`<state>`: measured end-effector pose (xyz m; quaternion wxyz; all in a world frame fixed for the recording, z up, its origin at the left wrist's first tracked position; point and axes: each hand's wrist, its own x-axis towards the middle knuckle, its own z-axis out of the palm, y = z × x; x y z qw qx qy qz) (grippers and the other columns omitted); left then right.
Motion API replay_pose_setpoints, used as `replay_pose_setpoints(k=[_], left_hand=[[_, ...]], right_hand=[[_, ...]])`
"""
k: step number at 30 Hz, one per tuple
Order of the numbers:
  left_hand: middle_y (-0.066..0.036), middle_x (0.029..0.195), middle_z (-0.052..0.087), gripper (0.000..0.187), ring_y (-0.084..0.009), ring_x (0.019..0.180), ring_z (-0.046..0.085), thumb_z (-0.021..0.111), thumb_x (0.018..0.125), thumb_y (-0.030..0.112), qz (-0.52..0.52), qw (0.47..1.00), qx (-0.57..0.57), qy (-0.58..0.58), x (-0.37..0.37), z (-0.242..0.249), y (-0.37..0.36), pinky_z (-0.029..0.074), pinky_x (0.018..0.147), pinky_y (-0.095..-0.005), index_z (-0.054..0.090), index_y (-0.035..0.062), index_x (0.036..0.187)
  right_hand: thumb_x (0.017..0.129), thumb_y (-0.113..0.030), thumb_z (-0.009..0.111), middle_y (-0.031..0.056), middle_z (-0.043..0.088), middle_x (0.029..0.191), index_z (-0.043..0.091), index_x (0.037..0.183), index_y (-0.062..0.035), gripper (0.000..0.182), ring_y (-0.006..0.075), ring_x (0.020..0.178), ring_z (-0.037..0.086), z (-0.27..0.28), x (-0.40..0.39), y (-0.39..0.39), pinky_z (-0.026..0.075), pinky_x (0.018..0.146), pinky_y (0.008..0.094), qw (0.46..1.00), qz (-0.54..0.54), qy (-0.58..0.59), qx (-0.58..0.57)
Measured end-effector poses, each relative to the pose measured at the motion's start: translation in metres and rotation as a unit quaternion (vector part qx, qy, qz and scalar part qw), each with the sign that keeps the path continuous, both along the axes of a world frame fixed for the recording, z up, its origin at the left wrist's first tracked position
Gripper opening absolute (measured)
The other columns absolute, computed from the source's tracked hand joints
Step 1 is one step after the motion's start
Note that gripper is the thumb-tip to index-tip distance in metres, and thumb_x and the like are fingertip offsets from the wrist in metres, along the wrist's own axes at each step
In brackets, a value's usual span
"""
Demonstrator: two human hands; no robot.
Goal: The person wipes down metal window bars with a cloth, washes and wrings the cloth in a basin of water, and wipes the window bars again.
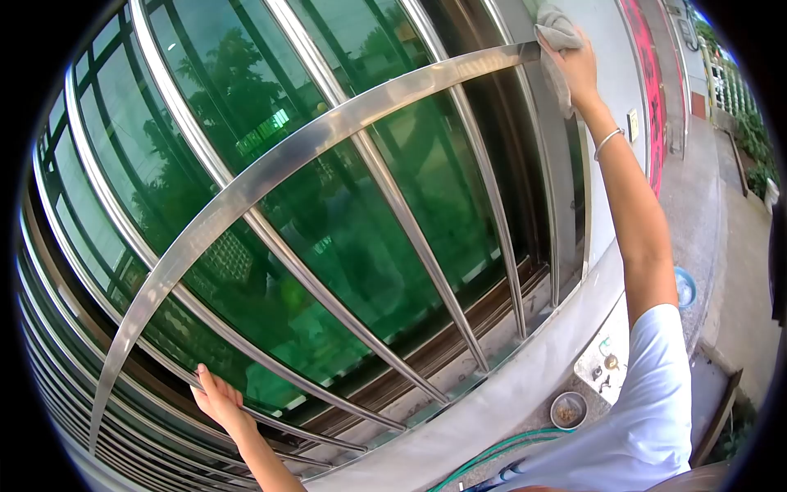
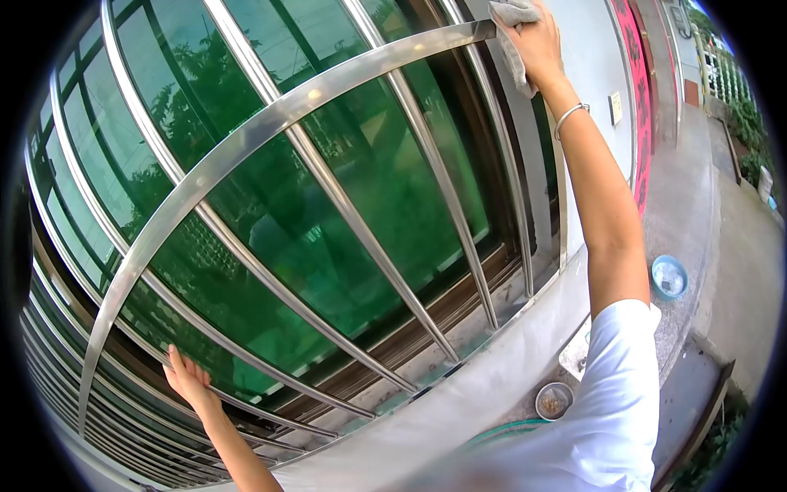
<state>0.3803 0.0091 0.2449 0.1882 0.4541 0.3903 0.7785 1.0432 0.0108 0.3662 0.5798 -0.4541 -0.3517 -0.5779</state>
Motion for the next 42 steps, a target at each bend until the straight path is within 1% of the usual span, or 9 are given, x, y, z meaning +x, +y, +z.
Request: replay_pose_setpoints(k=[3, 11, 14, 21, 25, 29, 33, 35, 42], left_hand=[[0.007, 0.054, 0.028, 0.025, -0.0025, 0.04, 0.02, 0.058, 0.092, 0.031, 0.008, 1.0, 0.004, -0.008, 0.002, 0.001, 0.001, 0.014, 0.036, -0.0216, 0.043, 0.0132, 0.082], [0.007, 0.054, 0.026, 0.024, -0.0022, 0.041, 0.019, 0.06, 0.091, 0.03, 0.011, 1.0, -0.006, -0.002, 0.002, 0.001, -0.001, 0.014, 0.037, -0.0216, 0.045, 0.0125, 0.084], [0.007, 0.054, 0.025, 0.023, -0.0022, 0.041, 0.019, 0.06, 0.091, 0.03, 0.001, 1.0, -0.007, -0.009, 0.001, 0.001, -0.001, 0.014, 0.037, -0.0217, 0.046, 0.0123, 0.084], [0.007, 0.054, 0.025, 0.023, -0.0022, 0.042, 0.019, 0.06, 0.091, 0.029, 0.024, 1.0, 0.0, -0.009, 0.001, 0.0, 0.002, 0.013, 0.037, -0.022, 0.046, 0.0121, 0.083], [0.008, 0.054, 0.026, 0.024, -0.0021, 0.042, 0.019, 0.06, 0.091, 0.029, 0.034, 0.999, -0.006, -0.015, 0.005, 0.001, 0.0, 0.013, 0.038, -0.0221, 0.045, 0.0124, 0.082], [0.008, 0.054, 0.026, 0.025, -0.0018, 0.042, 0.019, 0.061, 0.09, 0.03, 0.038, 0.999, -0.003, -0.012, 0.007, 0.001, 0.001, 0.013, 0.038, -0.0221, 0.045, 0.0132, 0.081], [0.008, 0.054, 0.026, 0.025, -0.0015, 0.042, 0.019, 0.061, 0.09, 0.03, 0.012, 1.0, -0.006, -0.019, 0.005, 0.002, -0.003, 0.013, 0.038, -0.0221, 0.045, 0.0135, 0.08], [0.008, 0.054, 0.026, 0.024, -0.0015, 0.042, 0.019, 0.061, 0.09, 0.029, 0.004, 1.0, -0.009, -0.021, 0.006, 0.003, -0.004, 0.012, 0.038, -0.0222, 0.045, 0.0131, 0.081], [0.009, 0.053, 0.026, 0.024, -0.0007, 0.041, 0.018, 0.061, 0.09, 0.027, 0.009, 1.0, 0.011, -0.022, 0.005, 0.0, 0.0, 0.011, 0.037, -0.022, 0.045, 0.0137, 0.08]], right_hand=[[0.089, -0.037, 0.058, 0.0146, 0.066, 0.108, 0.062, 0.116, -0.0032, 0.043, 0.0282, 0.102, 0.061, 0.011, -0.049, 0.001, 0.044, 0.091, 0.0349, 0.958, 0.264, -0.035, -0.102], [0.085, -0.059, 0.051, 0.0211, 0.067, 0.093, 0.066, 0.097, 0.0062, 0.068, 0.0304, 0.088, 0.064, 0.047, -0.054, -0.017, 0.047, 0.078, 0.0355, 0.848, 0.296, 0.251, -0.361], [0.085, -0.044, 0.06, 0.0226, 0.065, 0.095, 0.064, 0.1, 0.0047, 0.052, 0.0337, 0.09, 0.061, 0.016, -0.071, 0.005, 0.047, 0.078, 0.0373, 0.963, 0.19, 0.162, -0.1], [0.087, -0.023, 0.061, 0.0174, 0.06, 0.115, 0.06, 0.113, 0.0004, 0.035, 0.0337, 0.112, 0.053, -0.022, -0.129, 0.018, 0.041, 0.095, 0.0375, 0.981, 0.163, -0.037, 0.099], [0.083, -0.022, 0.065, 0.0154, 0.064, 0.108, 0.063, 0.11, -0.0046, 0.032, 0.0287, 0.105, 0.058, 0.012, -0.141, -0.001, 0.045, 0.088, 0.0367, 0.921, 0.347, 0.068, -0.164], [0.086, -0.041, 0.057, 0.021, 0.067, 0.091, 0.067, 0.094, 0.0002, 0.043, 0.0316, 0.088, 0.065, 0.054, -0.165, -0.029, 0.049, 0.076, 0.0377, 0.905, 0.254, 0.097, -0.327], [0.08, -0.053, 0.059, 0.0238, 0.065, 0.077, 0.069, 0.081, -0.0013, 0.053, 0.0392, 0.081, 0.064, 0.023, -0.188, -0.023, 0.048, 0.07, 0.0448, 0.941, 0.26, 0.142, -0.161], [0.079, -0.022, 0.067, 0.0124, 0.065, 0.103, 0.065, 0.105, -0.0064, 0.03, 0.0277, 0.099, 0.059, 0.024, -0.184, -0.003, 0.046, 0.084, 0.0364, 0.955, 0.137, 0.178, -0.196], [0.073, -0.012, 0.069, 0.0076, 0.065, 0.101, 0.065, 0.102, -0.0071, 0.03, 0.0295, 0.097, 0.059, -0.008, -0.2, 0.002, 0.047, 0.084, 0.0381, 0.995, 0.072, -0.055, 0.041]])
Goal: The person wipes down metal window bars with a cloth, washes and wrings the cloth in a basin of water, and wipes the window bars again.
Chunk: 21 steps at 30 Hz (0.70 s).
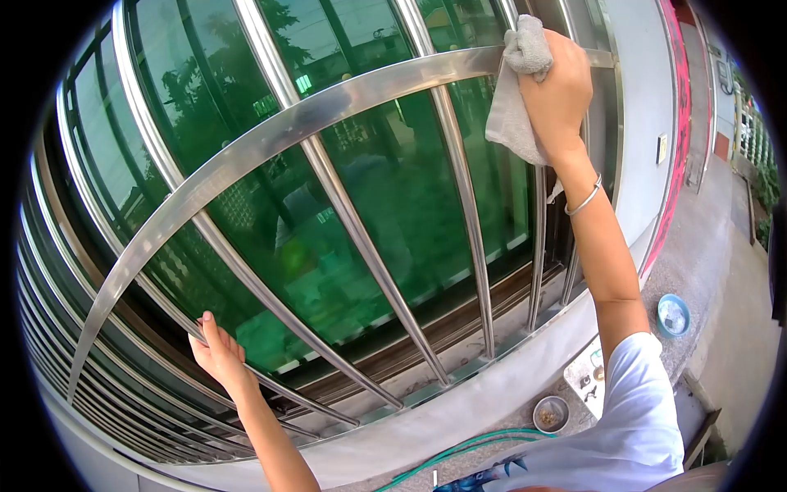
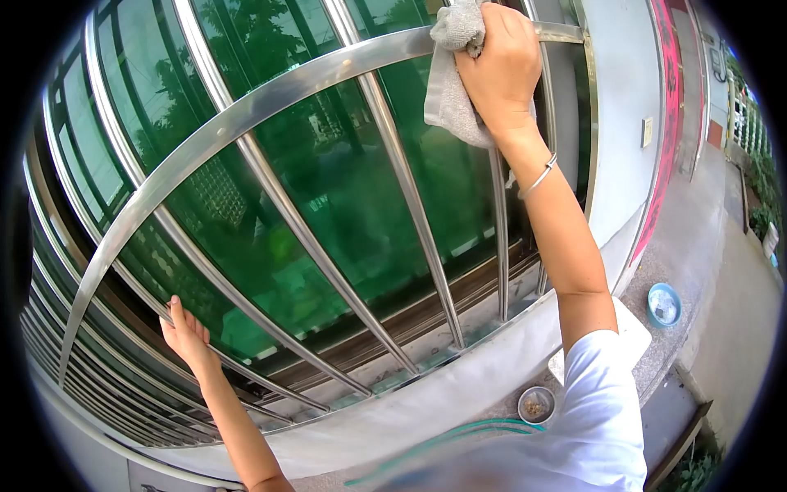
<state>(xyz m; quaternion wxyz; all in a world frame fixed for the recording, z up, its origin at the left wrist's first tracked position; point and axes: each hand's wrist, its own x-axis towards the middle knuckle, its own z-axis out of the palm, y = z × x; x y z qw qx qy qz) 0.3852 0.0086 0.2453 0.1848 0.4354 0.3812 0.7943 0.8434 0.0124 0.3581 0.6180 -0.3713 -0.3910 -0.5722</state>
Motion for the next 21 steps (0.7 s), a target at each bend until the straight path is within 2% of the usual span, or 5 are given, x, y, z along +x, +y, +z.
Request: replay_pose_setpoints(k=[5, 7, 11, 16, 21], left_hand=[[0.01, 0.052, 0.026, 0.023, -0.0006, 0.041, 0.018, 0.061, 0.091, 0.026, -0.004, 1.0, 0.003, -0.001, -0.001, -0.001, 0.0, 0.01, 0.038, -0.0225, 0.045, 0.0132, 0.08], [0.01, 0.052, 0.026, 0.023, -0.0006, 0.041, 0.018, 0.061, 0.091, 0.026, -0.012, 1.0, 0.008, -0.001, -0.001, -0.002, 0.0, 0.01, 0.038, -0.0224, 0.046, 0.0129, 0.08], [0.01, 0.053, 0.026, 0.022, -0.0003, 0.041, 0.019, 0.06, 0.092, 0.024, -0.022, 1.0, 0.01, 0.003, 0.0, 0.0, -0.002, 0.01, 0.038, -0.0217, 0.045, 0.013, 0.081], [0.009, 0.054, 0.028, 0.023, -0.0016, 0.042, 0.021, 0.059, 0.092, 0.026, -0.049, 0.999, -0.007, 0.016, -0.006, 0.0, -0.004, 0.014, 0.038, -0.0219, 0.043, 0.0138, 0.081], [0.009, 0.054, 0.027, 0.024, -0.0019, 0.041, 0.021, 0.06, 0.092, 0.026, -0.054, 0.998, -0.006, 0.018, -0.006, 0.001, -0.003, 0.014, 0.037, -0.0219, 0.043, 0.0137, 0.08]], right_hand=[[0.074, -0.014, 0.071, 0.0099, 0.066, 0.101, 0.067, 0.102, -0.0051, 0.03, 0.0279, 0.096, 0.06, 0.004, -0.033, 0.009, 0.047, 0.082, 0.0354, 0.988, 0.054, -0.14, 0.016], [0.079, -0.024, 0.069, 0.0118, 0.067, 0.093, 0.068, 0.097, -0.0024, 0.028, 0.0285, 0.089, 0.061, 0.021, -0.046, 0.004, 0.048, 0.075, 0.0354, 0.961, 0.231, -0.055, -0.144], [0.08, -0.054, 0.059, 0.0229, 0.065, 0.075, 0.069, 0.08, -0.001, 0.054, 0.039, 0.077, 0.064, 0.064, -0.065, -0.032, 0.047, 0.067, 0.0447, 0.895, 0.16, 0.046, -0.414], [0.08, -0.019, 0.067, 0.0112, 0.066, 0.099, 0.066, 0.102, -0.0027, 0.028, 0.029, 0.092, 0.061, 0.013, -0.067, 0.005, 0.047, 0.078, 0.0368, 0.983, 0.14, -0.054, -0.105], [0.072, -0.003, 0.067, 0.0078, 0.063, 0.111, 0.063, 0.114, -0.0077, 0.042, 0.0307, 0.105, 0.057, -0.006, -0.122, 0.004, 0.043, 0.093, 0.0392, 0.988, 0.112, -0.099, 0.046]])
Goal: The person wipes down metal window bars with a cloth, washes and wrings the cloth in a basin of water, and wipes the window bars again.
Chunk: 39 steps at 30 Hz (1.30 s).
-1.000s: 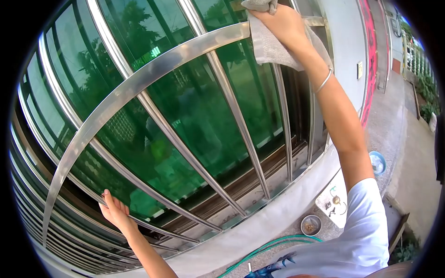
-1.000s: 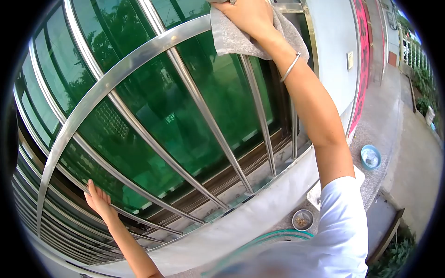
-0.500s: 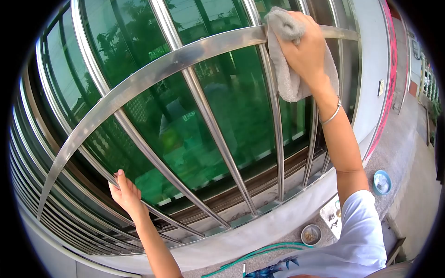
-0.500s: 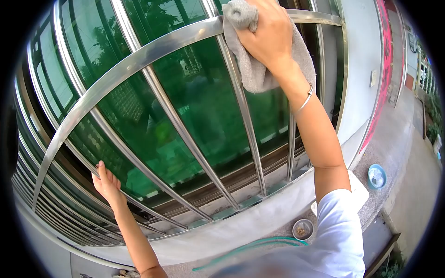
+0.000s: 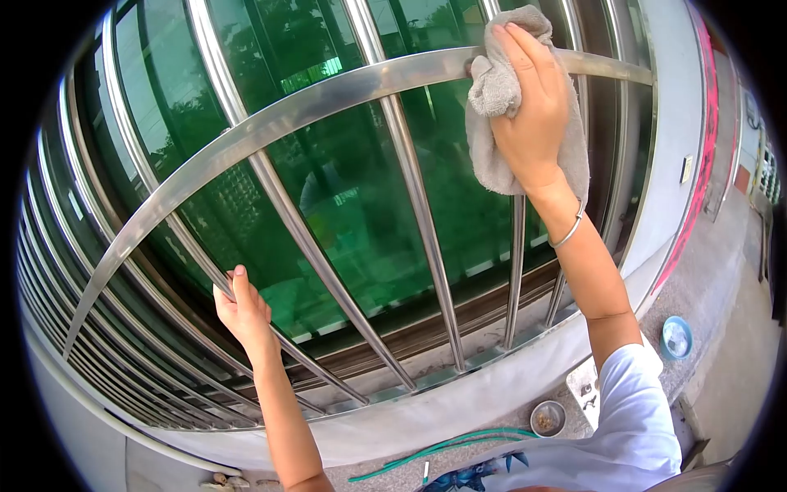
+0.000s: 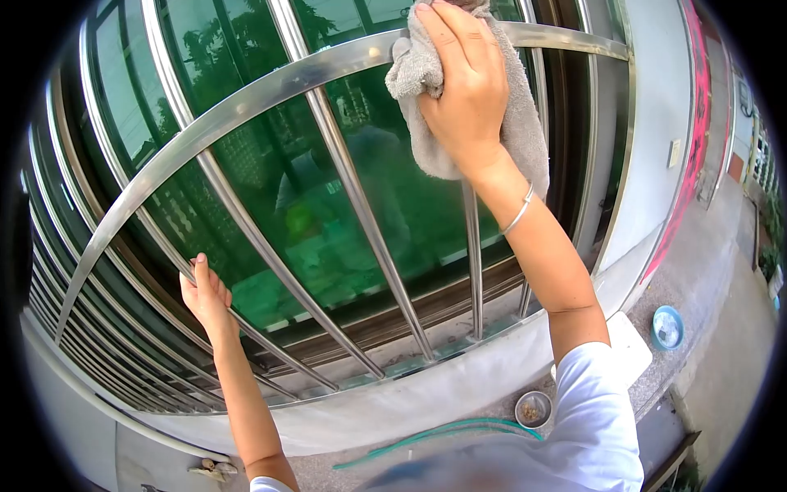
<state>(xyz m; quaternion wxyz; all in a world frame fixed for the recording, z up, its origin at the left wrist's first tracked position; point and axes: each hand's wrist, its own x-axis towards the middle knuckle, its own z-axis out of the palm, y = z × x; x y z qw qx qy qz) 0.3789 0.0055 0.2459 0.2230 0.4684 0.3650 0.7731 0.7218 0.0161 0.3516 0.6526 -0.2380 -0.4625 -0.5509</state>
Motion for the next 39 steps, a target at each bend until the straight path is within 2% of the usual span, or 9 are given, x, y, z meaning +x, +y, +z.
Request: replay_pose_setpoints(k=[6, 8, 10, 13, 14, 19, 32, 35, 39], left_hand=[[0.009, 0.054, 0.026, 0.021, -0.0019, 0.041, 0.021, 0.06, 0.092, 0.025, -0.02, 1.0, -0.001, -0.002, -0.005, -0.002, 0.0, 0.014, 0.037, -0.0222, 0.045, 0.0129, 0.082], [0.008, 0.054, 0.026, 0.02, -0.0019, 0.041, 0.02, 0.06, 0.092, 0.024, -0.025, 1.0, -0.002, -0.006, -0.004, -0.001, -0.001, 0.014, 0.037, -0.0224, 0.046, 0.0127, 0.083], [0.008, 0.054, 0.026, 0.019, -0.0018, 0.041, 0.02, 0.06, 0.092, 0.023, -0.022, 1.0, 0.004, -0.004, -0.003, -0.001, -0.001, 0.015, 0.037, -0.0224, 0.046, 0.0124, 0.084], [0.009, 0.054, 0.026, 0.019, -0.0018, 0.041, 0.02, 0.06, 0.092, 0.023, -0.02, 1.0, 0.0, -0.005, -0.004, -0.002, 0.0, 0.015, 0.038, -0.0224, 0.046, 0.0125, 0.083], [0.009, 0.054, 0.026, 0.02, -0.0019, 0.041, 0.02, 0.06, 0.092, 0.023, -0.016, 1.0, 0.0, -0.006, -0.004, -0.002, 0.001, 0.015, 0.038, -0.0224, 0.046, 0.0126, 0.083], [0.009, 0.054, 0.026, 0.021, -0.0018, 0.041, 0.02, 0.061, 0.091, 0.023, -0.023, 1.0, -0.002, 0.001, -0.004, -0.001, -0.001, 0.015, 0.038, -0.0224, 0.045, 0.013, 0.082], [0.009, 0.054, 0.028, 0.021, -0.0018, 0.042, 0.022, 0.06, 0.092, 0.024, -0.045, 0.999, 0.015, 0.005, -0.008, -0.004, 0.001, 0.016, 0.038, -0.0214, 0.045, 0.0135, 0.083], [0.008, 0.056, 0.03, 0.02, -0.0021, 0.044, 0.024, 0.06, 0.092, 0.024, -0.075, 0.997, 0.017, 0.017, -0.012, -0.006, -0.001, 0.02, 0.04, -0.0209, 0.045, 0.0127, 0.085], [0.008, 0.058, 0.031, 0.018, -0.0019, 0.044, 0.025, 0.059, 0.093, 0.022, -0.1, 0.994, 0.022, 0.026, -0.018, -0.009, 0.001, 0.02, 0.04, -0.0205, 0.045, 0.0124, 0.087]], right_hand=[[0.064, -0.007, 0.073, 0.0069, 0.066, 0.094, 0.065, 0.099, -0.0138, 0.037, 0.0291, 0.091, 0.061, 0.042, -0.052, -0.012, 0.048, 0.073, 0.0371, 0.953, -0.015, -0.031, -0.302], [0.079, -0.057, 0.059, 0.0225, 0.065, 0.073, 0.069, 0.079, 0.0, 0.058, 0.0379, 0.073, 0.064, 0.075, -0.053, -0.026, 0.048, 0.065, 0.0439, 0.894, -0.003, -0.017, -0.447], [0.079, -0.057, 0.058, 0.0217, 0.065, 0.073, 0.067, 0.072, 0.0008, 0.059, 0.0391, 0.075, 0.064, 0.09, -0.048, -0.042, 0.049, 0.066, 0.0448, 0.826, 0.05, -0.049, -0.559], [0.083, -0.038, 0.06, 0.0206, 0.064, 0.075, 0.065, 0.089, -0.0019, 0.037, 0.0399, 0.076, 0.062, 0.052, -0.065, -0.013, 0.049, 0.068, 0.0447, 0.947, 0.003, 0.033, -0.321], [0.062, -0.006, 0.074, 0.0075, 0.066, 0.093, 0.064, 0.095, -0.0145, 0.035, 0.0289, 0.09, 0.061, 0.042, -0.074, -0.012, 0.047, 0.069, 0.0387, 0.939, 0.015, 0.084, -0.332], [0.062, 0.002, 0.068, 0.0093, 0.065, 0.109, 0.064, 0.109, -0.0101, 0.049, 0.0289, 0.106, 0.059, 0.002, -0.083, 0.005, 0.047, 0.092, 0.0407, 0.998, 0.054, -0.023, -0.026], [0.069, -0.002, 0.069, 0.0084, 0.064, 0.111, 0.062, 0.111, -0.007, 0.043, 0.0275, 0.108, 0.059, 0.031, -0.129, -0.005, 0.044, 0.099, 0.0403, 0.954, 0.16, -0.242, -0.075], [0.089, -0.034, 0.053, 0.0232, 0.063, 0.091, 0.054, 0.105, -0.0005, 0.036, 0.0401, 0.087, 0.061, 0.066, -0.137, -0.025, 0.048, 0.073, 0.0435, 0.896, 0.225, -0.191, -0.33], [0.092, -0.042, 0.046, 0.0232, 0.065, 0.086, 0.059, 0.101, 0.0025, 0.047, 0.0394, 0.087, 0.063, 0.093, -0.152, -0.031, 0.049, 0.077, 0.0438, 0.823, -0.045, -0.183, -0.536]])
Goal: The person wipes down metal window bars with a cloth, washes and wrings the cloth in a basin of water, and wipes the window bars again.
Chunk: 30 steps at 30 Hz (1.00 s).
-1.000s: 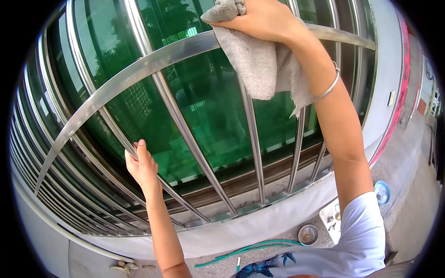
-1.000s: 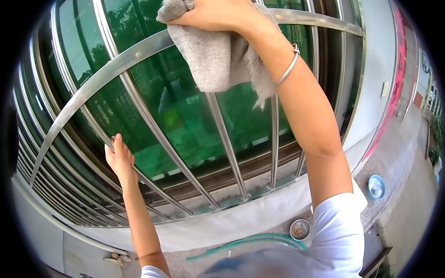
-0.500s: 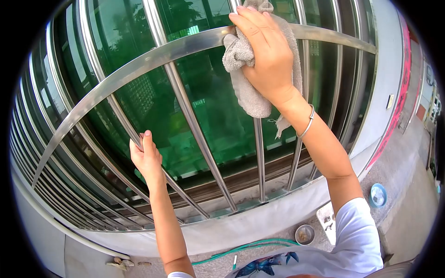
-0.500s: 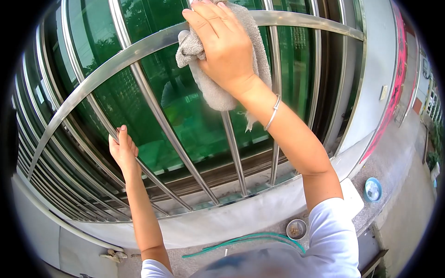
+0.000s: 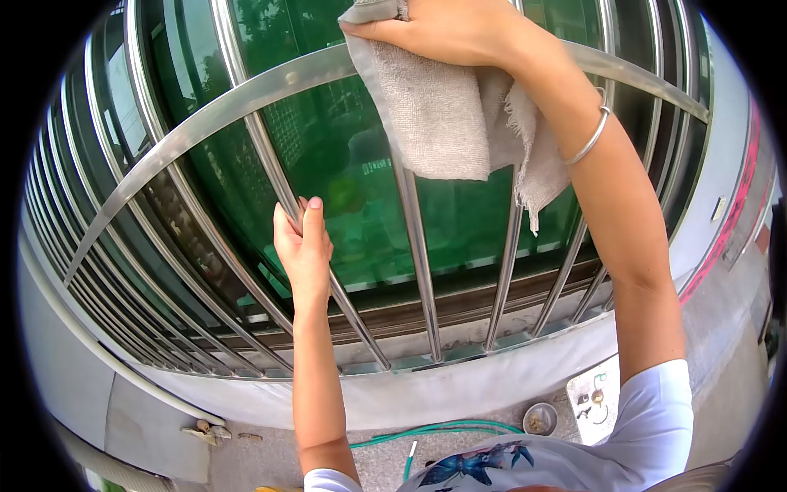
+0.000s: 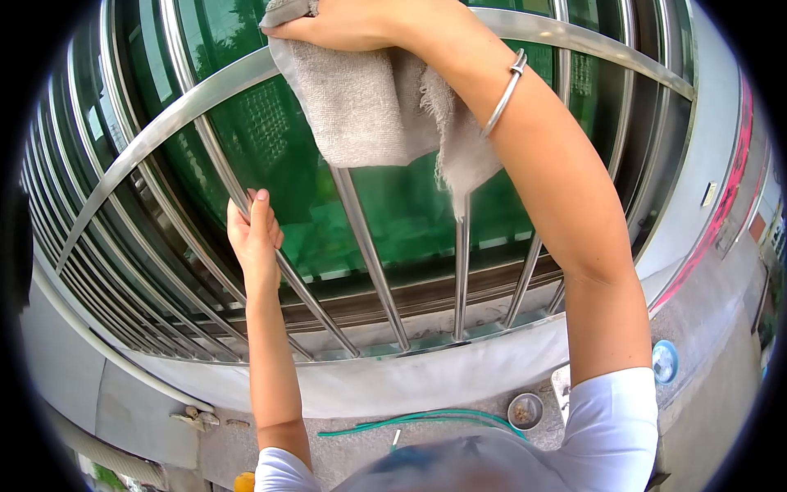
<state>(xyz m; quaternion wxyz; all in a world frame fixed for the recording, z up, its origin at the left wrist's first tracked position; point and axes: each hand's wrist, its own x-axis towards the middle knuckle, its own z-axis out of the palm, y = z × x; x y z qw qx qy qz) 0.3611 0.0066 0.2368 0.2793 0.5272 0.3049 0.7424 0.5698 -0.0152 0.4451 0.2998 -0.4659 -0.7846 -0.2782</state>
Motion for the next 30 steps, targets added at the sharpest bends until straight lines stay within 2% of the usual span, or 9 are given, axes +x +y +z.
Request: replay_pose_setpoints(k=[6, 8, 15, 18, 20, 22, 24, 26, 30], left_hand=[[0.01, 0.057, 0.029, 0.017, 0.0002, 0.043, 0.023, 0.057, 0.094, 0.018, 0.013, 1.0, 0.021, 0.0, -0.001, -0.004, 0.007, 0.016, 0.038, -0.0196, 0.043, 0.0118, 0.086], [0.01, 0.057, 0.029, 0.018, 0.0002, 0.043, 0.023, 0.057, 0.094, 0.018, 0.012, 1.0, 0.026, -0.002, -0.002, -0.005, 0.008, 0.016, 0.038, -0.0195, 0.043, 0.0117, 0.086], [0.009, 0.06, 0.032, 0.019, 0.0006, 0.044, 0.026, 0.058, 0.094, 0.019, 0.065, 0.996, 0.048, 0.037, -0.006, -0.012, 0.018, 0.019, 0.038, -0.0185, 0.042, 0.0112, 0.085], [0.009, 0.059, 0.032, 0.019, 0.0005, 0.044, 0.025, 0.057, 0.094, 0.019, 0.076, 0.995, 0.055, 0.041, -0.004, -0.011, 0.018, 0.019, 0.037, -0.0189, 0.043, 0.0108, 0.085], [0.009, 0.059, 0.031, 0.019, 0.0004, 0.044, 0.025, 0.057, 0.094, 0.019, 0.097, 0.993, 0.054, 0.047, -0.003, -0.01, 0.017, 0.018, 0.037, -0.0194, 0.042, 0.0107, 0.085], [0.002, 0.066, 0.037, 0.026, -0.0089, 0.062, 0.033, 0.06, 0.091, 0.023, 0.124, 0.99, 0.033, 0.059, -0.003, -0.009, 0.012, 0.033, 0.055, -0.0257, 0.043, 0.0045, 0.082], [-0.006, 0.095, 0.048, 0.022, -0.0147, 0.089, 0.045, 0.056, 0.093, 0.019, 0.241, 0.945, 0.163, 0.152, -0.029, -0.054, 0.062, 0.039, 0.078, -0.0278, 0.047, 0.0036, 0.107], [-0.012, 0.12, 0.052, 0.035, -0.0187, 0.112, 0.048, 0.055, 0.095, 0.016, 0.327, 0.897, 0.211, 0.211, -0.029, -0.048, 0.059, 0.04, 0.096, -0.0295, 0.047, 0.0035, 0.126], [-0.005, 0.1, 0.053, 0.025, -0.013, 0.088, 0.051, 0.053, 0.094, 0.021, 0.138, 0.983, 0.074, 0.1, -0.01, -0.025, 0.023, 0.042, 0.077, -0.0273, 0.05, 0.0032, 0.111]], right_hand=[[0.085, -0.041, 0.054, 0.0212, 0.067, 0.087, 0.063, 0.103, 0.0025, 0.048, 0.0378, 0.087, 0.064, -0.041, 0.006, 0.003, 0.05, 0.077, 0.0382, 0.992, -0.001, 0.058, 0.111], [0.071, -0.002, 0.068, 0.0095, 0.063, 0.114, 0.061, 0.115, -0.0071, 0.045, 0.0291, 0.111, 0.058, -0.064, 0.016, 0.018, 0.043, 0.1, 0.0395, 0.939, 0.147, 0.06, 0.304], [0.078, -0.003, 0.065, 0.0134, 0.058, 0.124, 0.056, 0.123, -0.0066, 0.046, 0.0322, 0.116, 0.054, -0.075, 0.01, 0.029, 0.041, 0.101, 0.0391, 0.865, 0.307, 0.02, 0.396], [0.079, -0.021, 0.062, 0.0157, 0.064, 0.103, 0.06, 0.108, -0.003, 0.034, 0.033, 0.097, 0.06, -0.055, -0.028, 0.04, 0.047, 0.085, 0.0381, 0.817, 0.312, 0.077, 0.479], [0.057, 0.001, 0.07, 0.0087, 0.064, 0.11, 0.062, 0.111, -0.0085, 0.056, 0.0287, 0.106, 0.059, -0.061, -0.028, 0.042, 0.049, 0.09, 0.0364, 0.836, 0.308, 0.069, 0.449], [0.065, 0.001, 0.066, 0.0076, 0.064, 0.109, 0.062, 0.109, -0.0088, 0.046, 0.0246, 0.103, 0.061, -0.088, -0.053, 0.036, 0.051, 0.087, 0.0337, 0.848, 0.377, 0.016, 0.372], [0.077, -0.004, 0.06, 0.0083, 0.064, 0.112, 0.062, 0.109, -0.0067, 0.032, 0.0251, 0.105, 0.061, -0.133, -0.084, 0.031, 0.05, 0.092, 0.0324, 0.854, 0.47, -0.087, 0.204], [0.077, -0.008, 0.061, 0.0033, 0.063, 0.096, 0.059, 0.092, -0.0077, 0.015, 0.0203, 0.095, 0.062, -0.142, -0.108, 0.02, 0.052, 0.089, 0.0297, 0.77, 0.487, -0.16, 0.381], [0.07, -0.012, 0.067, -0.002, 0.057, 0.082, 0.06, 0.091, -0.0165, 0.022, 0.0176, 0.075, 0.057, -0.079, -0.088, 0.002, 0.047, 0.07, 0.0276, 0.739, 0.339, -0.144, 0.564]])
